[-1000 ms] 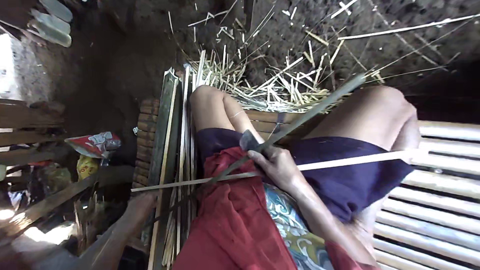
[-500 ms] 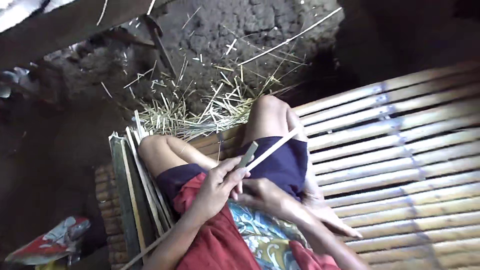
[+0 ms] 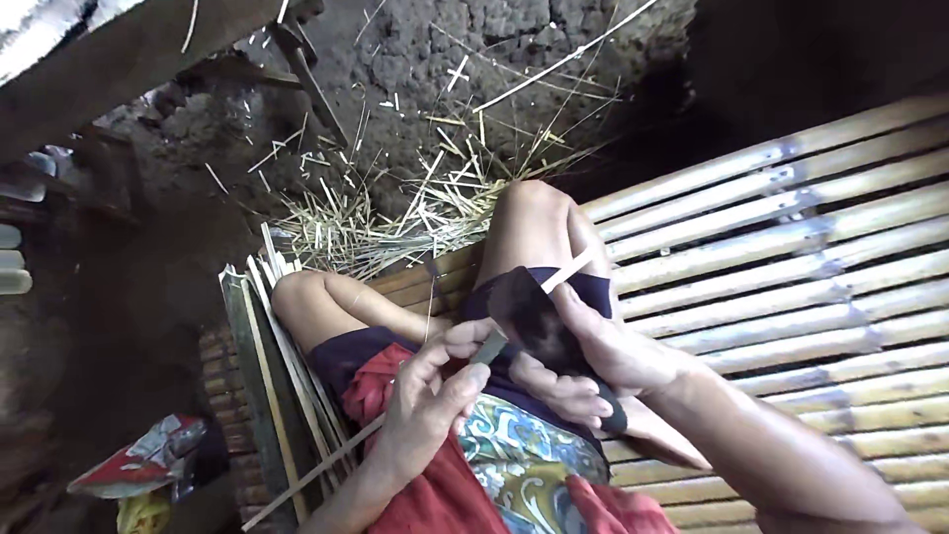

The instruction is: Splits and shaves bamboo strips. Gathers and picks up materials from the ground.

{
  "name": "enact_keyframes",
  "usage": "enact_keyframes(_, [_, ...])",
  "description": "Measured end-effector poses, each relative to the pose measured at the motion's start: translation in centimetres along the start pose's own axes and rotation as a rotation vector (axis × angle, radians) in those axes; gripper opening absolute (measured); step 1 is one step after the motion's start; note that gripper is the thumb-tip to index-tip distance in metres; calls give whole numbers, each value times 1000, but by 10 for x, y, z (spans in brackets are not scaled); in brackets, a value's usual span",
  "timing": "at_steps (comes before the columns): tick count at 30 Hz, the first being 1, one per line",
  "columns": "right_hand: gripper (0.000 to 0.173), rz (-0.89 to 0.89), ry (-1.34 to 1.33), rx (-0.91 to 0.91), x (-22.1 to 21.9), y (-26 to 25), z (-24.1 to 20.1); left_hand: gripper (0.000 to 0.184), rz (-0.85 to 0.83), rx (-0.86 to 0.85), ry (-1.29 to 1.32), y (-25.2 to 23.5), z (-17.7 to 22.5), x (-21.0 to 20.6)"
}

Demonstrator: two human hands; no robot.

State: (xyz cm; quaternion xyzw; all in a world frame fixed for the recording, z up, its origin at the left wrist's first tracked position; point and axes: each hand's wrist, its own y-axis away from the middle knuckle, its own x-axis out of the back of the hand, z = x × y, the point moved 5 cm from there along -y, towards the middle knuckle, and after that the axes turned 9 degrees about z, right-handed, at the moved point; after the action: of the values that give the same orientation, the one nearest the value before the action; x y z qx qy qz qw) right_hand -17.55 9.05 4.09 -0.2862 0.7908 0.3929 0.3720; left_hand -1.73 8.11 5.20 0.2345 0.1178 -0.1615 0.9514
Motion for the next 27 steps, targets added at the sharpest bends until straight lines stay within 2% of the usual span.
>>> enact_keyframes(6, [66,-73,-84,-12,1,-1,4,12,112,-43,-3,-2,-1,-1])
enact_keyframes(16, [64,-118,-116,7,3,-1,4,9,95,29,70,-4,-4,1])
enact_keyframes(27, [71,-76,3,-94,-2,7,-2,8,109,-93,2,0,-2,-6])
